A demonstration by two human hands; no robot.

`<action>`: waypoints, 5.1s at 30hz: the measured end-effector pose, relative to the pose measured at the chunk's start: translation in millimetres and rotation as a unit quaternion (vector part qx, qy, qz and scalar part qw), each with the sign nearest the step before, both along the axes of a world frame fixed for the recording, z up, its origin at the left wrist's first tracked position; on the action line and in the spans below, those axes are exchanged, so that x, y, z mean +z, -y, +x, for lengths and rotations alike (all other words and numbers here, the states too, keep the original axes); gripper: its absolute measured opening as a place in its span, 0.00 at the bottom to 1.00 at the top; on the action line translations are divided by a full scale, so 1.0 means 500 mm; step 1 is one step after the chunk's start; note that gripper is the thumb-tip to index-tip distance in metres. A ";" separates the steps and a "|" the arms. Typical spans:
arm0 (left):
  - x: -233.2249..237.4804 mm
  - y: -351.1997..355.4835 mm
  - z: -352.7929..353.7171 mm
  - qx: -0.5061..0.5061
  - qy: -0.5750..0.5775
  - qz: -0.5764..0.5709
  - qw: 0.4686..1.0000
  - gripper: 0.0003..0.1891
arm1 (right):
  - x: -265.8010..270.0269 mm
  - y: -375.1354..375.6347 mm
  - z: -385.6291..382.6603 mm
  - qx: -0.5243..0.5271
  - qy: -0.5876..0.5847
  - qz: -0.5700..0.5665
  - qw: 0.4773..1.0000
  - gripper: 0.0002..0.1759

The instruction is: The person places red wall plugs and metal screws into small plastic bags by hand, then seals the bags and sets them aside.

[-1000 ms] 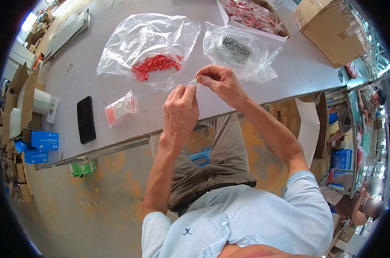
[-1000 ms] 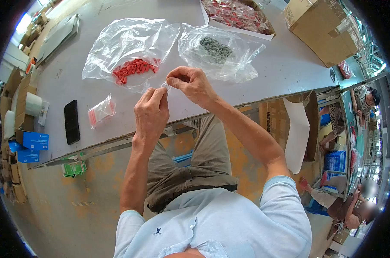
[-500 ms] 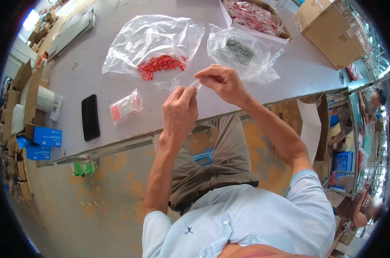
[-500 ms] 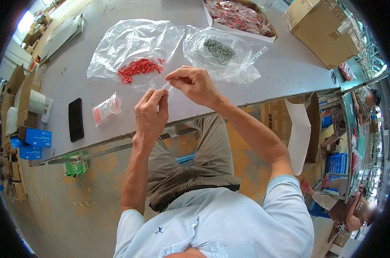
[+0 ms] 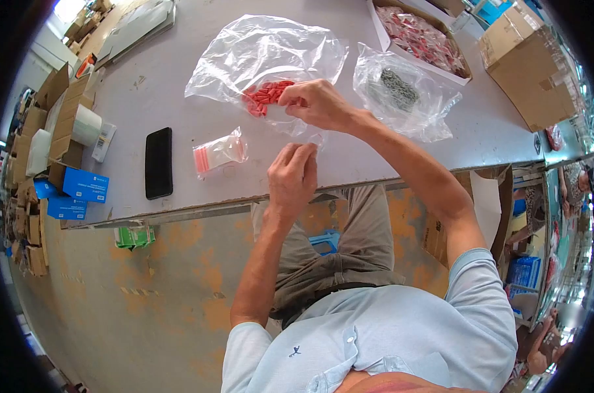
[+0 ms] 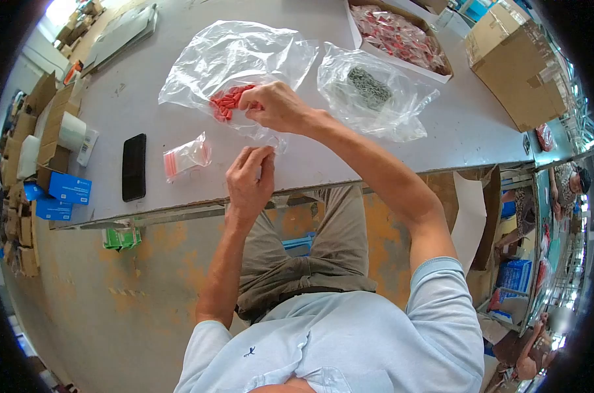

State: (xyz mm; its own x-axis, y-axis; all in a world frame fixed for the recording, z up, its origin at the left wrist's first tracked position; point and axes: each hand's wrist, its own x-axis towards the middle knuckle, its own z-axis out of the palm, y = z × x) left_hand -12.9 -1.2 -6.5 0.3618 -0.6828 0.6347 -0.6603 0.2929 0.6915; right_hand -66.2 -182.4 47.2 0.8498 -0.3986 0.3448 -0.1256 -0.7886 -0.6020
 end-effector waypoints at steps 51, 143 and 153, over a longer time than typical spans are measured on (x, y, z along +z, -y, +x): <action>-0.001 0.007 -0.004 0.077 0.014 -0.011 0.997 0.08 | 0.008 -0.001 0.020 -0.042 -0.065 -0.028 0.997 0.14; -0.017 0.021 0.040 -0.104 -0.283 0.141 0.943 0.03 | -0.103 -0.114 -0.174 -0.004 0.146 0.367 0.919 0.04; 0.014 0.005 0.033 -0.092 -0.252 0.120 0.956 0.02 | -0.088 -0.117 -0.170 -0.017 0.107 0.374 0.921 0.04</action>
